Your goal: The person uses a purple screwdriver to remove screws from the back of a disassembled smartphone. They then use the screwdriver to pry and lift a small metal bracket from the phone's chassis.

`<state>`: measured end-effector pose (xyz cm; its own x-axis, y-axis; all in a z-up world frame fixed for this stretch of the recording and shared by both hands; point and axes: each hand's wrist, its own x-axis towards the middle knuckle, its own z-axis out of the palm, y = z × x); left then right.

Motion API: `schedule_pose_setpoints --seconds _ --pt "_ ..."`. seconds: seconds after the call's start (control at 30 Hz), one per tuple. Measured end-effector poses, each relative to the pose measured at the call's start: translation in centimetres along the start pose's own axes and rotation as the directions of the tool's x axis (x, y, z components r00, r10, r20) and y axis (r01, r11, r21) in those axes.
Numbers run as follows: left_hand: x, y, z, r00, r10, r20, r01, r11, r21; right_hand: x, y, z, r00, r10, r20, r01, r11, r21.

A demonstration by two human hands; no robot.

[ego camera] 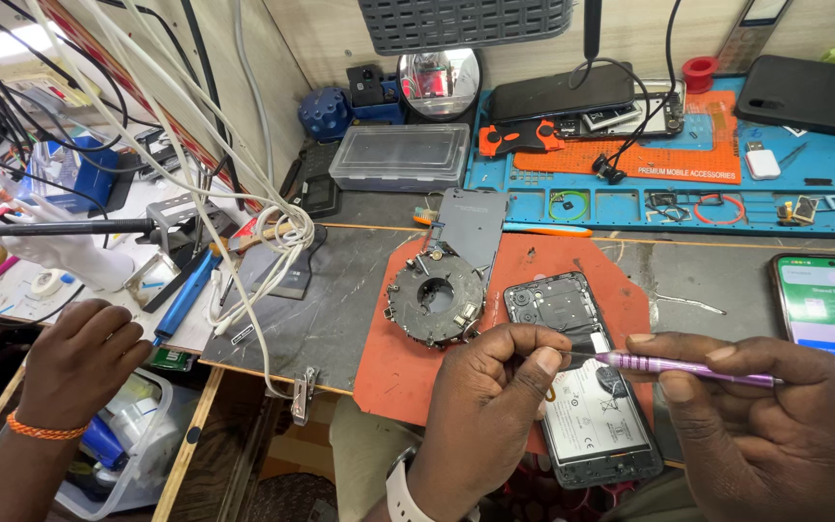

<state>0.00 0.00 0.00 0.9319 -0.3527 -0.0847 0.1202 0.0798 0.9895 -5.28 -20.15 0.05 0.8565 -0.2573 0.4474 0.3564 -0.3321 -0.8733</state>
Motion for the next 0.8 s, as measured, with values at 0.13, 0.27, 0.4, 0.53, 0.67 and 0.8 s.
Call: schedule_pose_setpoints --seconds 0.13,0.27,0.4,0.53,0.67,0.8 --pt "-0.5 1.3 0.3 0.998 0.068 -0.015 -0.068 0.997 -0.032 0.3 -1.0 0.6 0.997 -0.008 -0.071 0.011 0.999 0.03" --pt "-1.0 1.6 0.5 0.976 0.192 -0.1 -0.208 0.959 -0.192 1.0 -2.1 1.1 0.988 0.001 -0.156 -0.001 1.0 0.001" --pt "-1.8 1.5 1.1 0.909 0.317 -0.271 -0.317 0.947 0.044 2.0 -2.4 0.6 0.991 0.072 -0.109 -0.081 0.993 -0.082" --pt "-2.5 2.4 0.5 0.873 0.427 -0.238 -0.312 0.862 0.4 1.6 -1.9 1.0 0.996 0.052 -0.073 -0.054 0.998 -0.035" --pt "-2.3 2.6 -0.2 0.86 0.493 -0.132 -0.387 0.798 0.462 1.1 -0.7 0.3 0.997 0.018 0.076 -0.012 0.996 -0.083" --pt "-2.2 2.4 -0.3 0.836 0.537 -0.112 -0.431 0.769 0.472 0.9 0.1 0.1 0.984 -0.016 0.176 0.019 1.0 -0.017"
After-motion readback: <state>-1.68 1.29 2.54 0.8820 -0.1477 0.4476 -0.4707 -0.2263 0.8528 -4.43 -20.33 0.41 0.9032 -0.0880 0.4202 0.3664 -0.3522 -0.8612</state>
